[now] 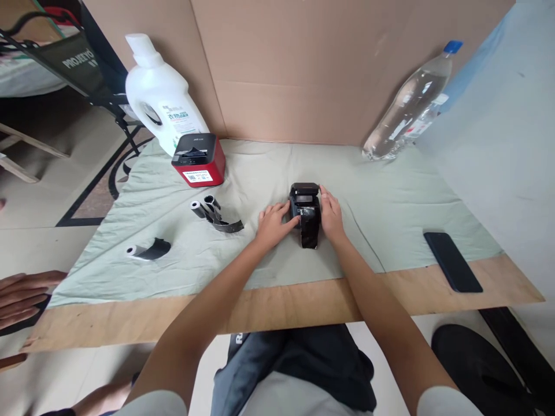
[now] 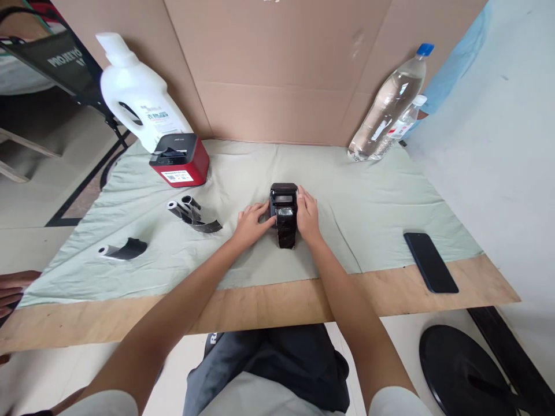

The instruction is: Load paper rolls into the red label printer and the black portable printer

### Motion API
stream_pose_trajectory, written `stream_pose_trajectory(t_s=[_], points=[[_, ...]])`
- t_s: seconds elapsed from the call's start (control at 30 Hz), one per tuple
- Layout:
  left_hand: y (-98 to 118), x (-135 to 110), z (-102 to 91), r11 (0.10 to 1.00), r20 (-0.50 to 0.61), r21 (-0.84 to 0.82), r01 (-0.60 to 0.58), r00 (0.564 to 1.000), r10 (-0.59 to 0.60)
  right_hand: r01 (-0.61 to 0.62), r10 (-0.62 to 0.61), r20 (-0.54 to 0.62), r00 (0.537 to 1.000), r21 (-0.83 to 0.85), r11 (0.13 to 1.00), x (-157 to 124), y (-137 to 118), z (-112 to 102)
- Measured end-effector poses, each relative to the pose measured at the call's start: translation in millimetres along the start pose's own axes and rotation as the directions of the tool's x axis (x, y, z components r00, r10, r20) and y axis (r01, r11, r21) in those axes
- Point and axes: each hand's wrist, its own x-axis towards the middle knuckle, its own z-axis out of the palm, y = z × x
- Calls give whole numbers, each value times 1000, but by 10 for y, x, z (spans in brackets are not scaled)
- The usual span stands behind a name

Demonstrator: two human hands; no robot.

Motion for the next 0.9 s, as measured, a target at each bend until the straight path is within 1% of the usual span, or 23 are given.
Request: stream_pose_trajectory(t_s=[0.1,0.17,0.2,0.27,0.33,0.37,0.4,0.43,0.47,0.53,0.57,0.6,0.63,0.7,0.77,0.83,0.9], points=[[-7,5,7,1000,1,3,-1,1000,1,-10,5,121,993,37,999,230,50,38],[-6,3,9,1000,-4,1,3,1000,-3,0,-2,194,981,10,1000,358,66,44],[-4,1,9,1000,-5,-1,5,1000,-5,11,-4,218,976,-28,1000,409,65,33],[-1,-4,9,1000,-5,-3,12,1000,-12,53,-18,218,976,-155,987,489,38,-27],[2,-9,9,1000,-4,-1,17,1000,-17,142,-74,211,975,-329,934,564,-25,-120],[3,-10,10,1000,-5,0,18,1000,-18,200,-107,239,965,-409,890,607,-68,-168],[5,-11,10,1000,-5,1,19,1000,-19,259,-125,296,947,-472,843,656,-117,-209],[7,-12,10,1000,-6,1,19,1000,-19,315,-120,376,919,-514,798,710,-170,-237],[10,-12,8,1000,-6,2,19,1000,-19,362,-88,464,881,-543,758,765,-224,-250],[17,-13,4,1000,-5,5,21,1000,-21,409,45,600,799,-597,690,865,-329,-226],[20,-14,2,1000,-4,8,23,1000,-23,411,129,628,767,-636,653,901,-376,-193],[22,-15,1,1000,-3,12,26,1000,-26,405,207,632,747,-678,613,923,-418,-151],[24,-16,0,1000,-4,16,26,1000,-26,395,268,620,737,-718,573,932,-452,-106],[26,-19,0,1000,-10,20,23,1000,-23,380,322,578,750,-774,507,909,-493,-21],[25,-21,0,1000,-16,20,15,1000,-14,380,305,554,775,-794,475,859,-487,42],[25,-25,-2,1000,-21,20,7,1000,-7,376,259,534,805,-796,474,814,-437,77],[25,-29,-7,1000,-28,17,-1,1000,2,370,178,511,841,-783,499,802,-374,84]])
